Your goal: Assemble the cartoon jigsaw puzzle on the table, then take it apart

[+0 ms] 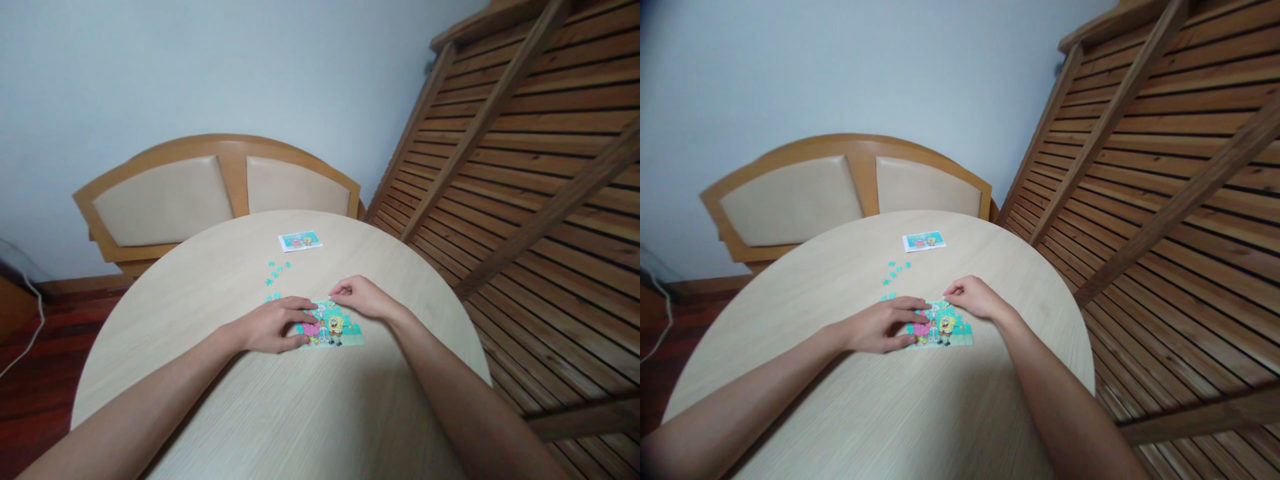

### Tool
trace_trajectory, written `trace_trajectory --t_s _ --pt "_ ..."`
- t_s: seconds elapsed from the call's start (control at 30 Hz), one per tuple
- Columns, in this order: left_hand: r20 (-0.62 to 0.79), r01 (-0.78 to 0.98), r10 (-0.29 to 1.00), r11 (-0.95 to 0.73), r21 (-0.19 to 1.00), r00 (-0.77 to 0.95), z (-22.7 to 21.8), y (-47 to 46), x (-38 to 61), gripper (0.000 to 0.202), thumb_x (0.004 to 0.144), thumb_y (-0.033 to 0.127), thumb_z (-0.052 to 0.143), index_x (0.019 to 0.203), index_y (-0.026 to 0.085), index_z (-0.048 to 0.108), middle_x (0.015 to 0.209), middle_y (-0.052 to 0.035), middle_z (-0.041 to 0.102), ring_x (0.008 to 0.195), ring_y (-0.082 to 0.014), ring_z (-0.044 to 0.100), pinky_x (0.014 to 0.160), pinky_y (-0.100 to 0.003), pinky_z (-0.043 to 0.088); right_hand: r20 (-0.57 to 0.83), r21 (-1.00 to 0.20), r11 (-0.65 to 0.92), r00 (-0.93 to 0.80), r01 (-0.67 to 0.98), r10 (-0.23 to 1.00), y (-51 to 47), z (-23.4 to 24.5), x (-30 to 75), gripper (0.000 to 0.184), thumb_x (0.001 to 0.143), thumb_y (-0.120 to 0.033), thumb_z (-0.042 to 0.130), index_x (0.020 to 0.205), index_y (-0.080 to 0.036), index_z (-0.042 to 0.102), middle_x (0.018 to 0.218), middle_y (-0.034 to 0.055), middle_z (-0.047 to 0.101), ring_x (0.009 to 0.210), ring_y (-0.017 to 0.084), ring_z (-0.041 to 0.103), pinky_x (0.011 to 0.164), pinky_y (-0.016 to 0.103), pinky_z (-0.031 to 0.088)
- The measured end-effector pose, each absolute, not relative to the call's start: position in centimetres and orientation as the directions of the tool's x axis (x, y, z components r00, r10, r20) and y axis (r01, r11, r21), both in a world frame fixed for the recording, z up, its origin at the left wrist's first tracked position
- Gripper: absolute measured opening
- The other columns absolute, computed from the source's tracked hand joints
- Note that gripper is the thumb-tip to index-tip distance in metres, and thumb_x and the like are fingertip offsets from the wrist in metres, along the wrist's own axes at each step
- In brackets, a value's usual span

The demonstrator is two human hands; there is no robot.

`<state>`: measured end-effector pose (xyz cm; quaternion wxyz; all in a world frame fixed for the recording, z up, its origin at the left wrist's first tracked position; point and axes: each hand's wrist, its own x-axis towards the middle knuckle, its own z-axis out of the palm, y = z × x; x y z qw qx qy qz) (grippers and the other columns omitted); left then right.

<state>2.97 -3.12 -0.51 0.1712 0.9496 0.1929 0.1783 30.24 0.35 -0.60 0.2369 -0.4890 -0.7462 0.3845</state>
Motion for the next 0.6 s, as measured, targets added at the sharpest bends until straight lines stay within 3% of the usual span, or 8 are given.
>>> trace_trajectory --t_s 0.2,0.6 --pt "0.271 0.302 0.43 -0.862 0.408 0.861 -0.3 -3.2 3.0 0.036 0.094 0.035 0.061 0.127 0.021 0.067 0.14 -0.0134 0.06 0.129 -0.0275 0.057 0.11 -0.042 0.046 -0.012 -0.775 0.271 -0.442 0.571 0.897 0.3 -0.7 30.2 0.023 0.081 -0.032 0.069 0.089 -0.013 0.078 0.081 0.0069 0.077 0.074 0.018 0.068 0.067 0.027 0.05" --pt "0.266 0.315 0.439 -0.86 0.402 0.858 -0.5 -3.5 2.8 0.039 0.094 0.037 0.062 0.129 0.021 0.066 0.143 -0.0141 0.058 0.131 -0.028 0.055 0.112 -0.043 0.045 0.062 -0.627 0.345 -0.397 0.699 0.916 -0.7 -0.3 29.3 0.016 0.082 -0.021 0.065 0.088 -0.015 0.078 0.081 0.0054 0.076 0.072 0.017 0.066 0.066 0.026 0.047"
